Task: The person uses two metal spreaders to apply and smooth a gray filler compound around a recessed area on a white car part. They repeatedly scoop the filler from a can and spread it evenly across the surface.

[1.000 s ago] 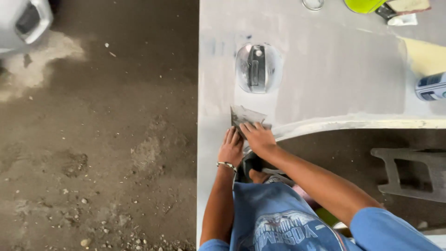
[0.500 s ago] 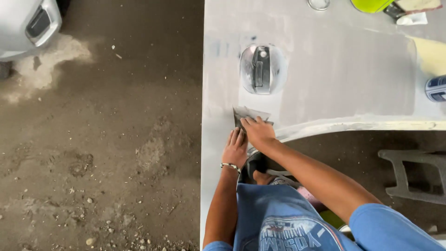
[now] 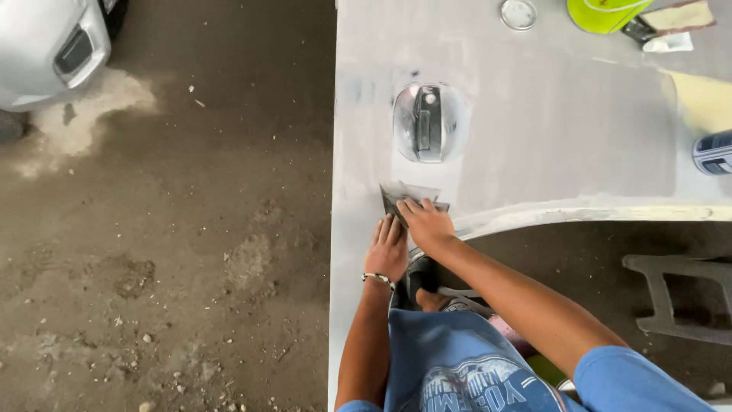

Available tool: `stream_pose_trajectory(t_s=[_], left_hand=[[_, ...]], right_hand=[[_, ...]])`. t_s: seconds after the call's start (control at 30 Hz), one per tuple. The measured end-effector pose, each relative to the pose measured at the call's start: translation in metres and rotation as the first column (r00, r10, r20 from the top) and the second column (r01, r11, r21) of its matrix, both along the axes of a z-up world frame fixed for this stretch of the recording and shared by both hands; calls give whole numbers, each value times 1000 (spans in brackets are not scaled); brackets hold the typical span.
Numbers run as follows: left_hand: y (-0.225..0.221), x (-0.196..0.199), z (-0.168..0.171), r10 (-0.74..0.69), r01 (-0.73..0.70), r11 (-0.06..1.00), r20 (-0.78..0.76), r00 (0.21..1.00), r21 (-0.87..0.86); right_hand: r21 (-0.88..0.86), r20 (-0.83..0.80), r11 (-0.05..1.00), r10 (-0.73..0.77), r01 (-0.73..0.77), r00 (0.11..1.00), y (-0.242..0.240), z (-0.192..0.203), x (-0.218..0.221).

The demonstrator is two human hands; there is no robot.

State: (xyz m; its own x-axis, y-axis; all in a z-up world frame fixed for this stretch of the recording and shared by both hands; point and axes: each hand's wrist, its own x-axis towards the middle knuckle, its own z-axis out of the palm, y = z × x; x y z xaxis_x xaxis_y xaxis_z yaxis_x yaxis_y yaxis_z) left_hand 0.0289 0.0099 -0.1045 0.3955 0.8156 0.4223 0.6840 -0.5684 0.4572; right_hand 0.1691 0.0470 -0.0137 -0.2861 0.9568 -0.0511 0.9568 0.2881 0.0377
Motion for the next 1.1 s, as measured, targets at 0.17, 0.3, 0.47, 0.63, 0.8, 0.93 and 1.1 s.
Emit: stream_pose_trajectory(t_s=[0.17,0.3,0.47,0.63,0.8,0.93,1.1], left_hand=[[1,-2,15,-3,5,1000,-50,999,29],[-1,-3,19,-4,5,1000,-40,999,30],[-1,-6,27,7,-6,999,-27,1000,33],[3,-1,11,9,-9,1000,2,1000,11],[-1,-5,28,-21,19,1000,-78,997,-23],[-2,-2,14,-21,21,999,27,999,-27],[0,-3,24,6,-9,999,-71,997,-37]], right_hand=[[-28,-25,1000,-2,2,1000,-39,10,23],[-139,46,988,-66,72,997,-47,26,24],[-131,86,981,-134,145,987,-15,26,20],[-59,-19,998,-11,10,1000,-40,12,29],[-140,99,984,-102,115,990,-33,28,14],[-121,37,990,-76,80,996,-43,16,23],[-176,96,965,-180,195,979,-7,41,22]])
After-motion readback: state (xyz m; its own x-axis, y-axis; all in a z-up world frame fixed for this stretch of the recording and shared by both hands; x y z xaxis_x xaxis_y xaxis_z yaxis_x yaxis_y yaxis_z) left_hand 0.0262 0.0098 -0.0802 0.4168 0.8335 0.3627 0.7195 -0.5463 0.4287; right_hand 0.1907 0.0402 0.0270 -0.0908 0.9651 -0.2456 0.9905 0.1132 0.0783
